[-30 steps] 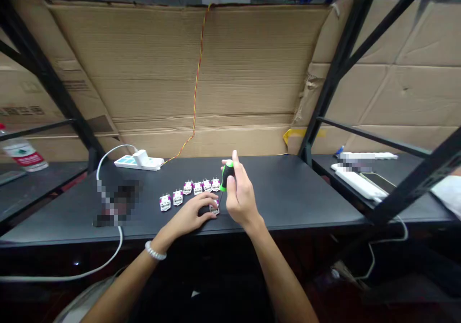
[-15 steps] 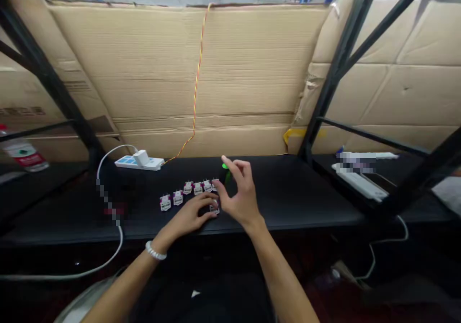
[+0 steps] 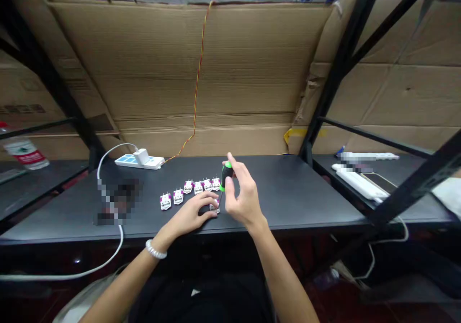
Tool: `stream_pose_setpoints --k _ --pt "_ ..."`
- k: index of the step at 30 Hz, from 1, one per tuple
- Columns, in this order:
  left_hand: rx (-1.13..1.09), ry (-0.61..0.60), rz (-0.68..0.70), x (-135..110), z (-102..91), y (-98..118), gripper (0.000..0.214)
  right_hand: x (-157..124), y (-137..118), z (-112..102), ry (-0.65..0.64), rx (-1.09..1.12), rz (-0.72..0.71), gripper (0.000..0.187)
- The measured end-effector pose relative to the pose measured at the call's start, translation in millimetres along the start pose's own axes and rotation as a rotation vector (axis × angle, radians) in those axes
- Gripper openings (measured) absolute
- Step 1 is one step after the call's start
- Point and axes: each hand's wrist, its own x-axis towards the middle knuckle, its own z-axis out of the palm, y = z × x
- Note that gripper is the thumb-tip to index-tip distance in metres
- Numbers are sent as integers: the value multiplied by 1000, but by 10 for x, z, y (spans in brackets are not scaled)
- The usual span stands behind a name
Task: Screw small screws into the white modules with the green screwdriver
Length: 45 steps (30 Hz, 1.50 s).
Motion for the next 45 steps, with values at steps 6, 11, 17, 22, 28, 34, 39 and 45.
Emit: stream_pose_setpoints --k 6,11,17,22,28,34,39,45 --pt "12 -5 -4 -5 4 -3 7 10 5 -2 46 -76 9 42" --pt "-1 3 8 -6 9 -3 7 -18 -5 69 66 -36 45 34" --pt "6 1 6 -5 4 3 9 -74 52 70 -12 179 123 42" --pt "0 7 16 -10 7 -9 10 -19 20 32 90 -79 26 36" --pt "5 9 5 -12 11 -12 9 7 6 0 -26 52 43 49" --pt "9 7 11 -8 2 18 8 1 -13 4 99 -131 28 42" --pt "9 10 11 -9 9 7 8 -24 12 2 10 2 77 47" --pt "17 12 5 -11 14 5 7 -3 -4 38 97 -138 28 52"
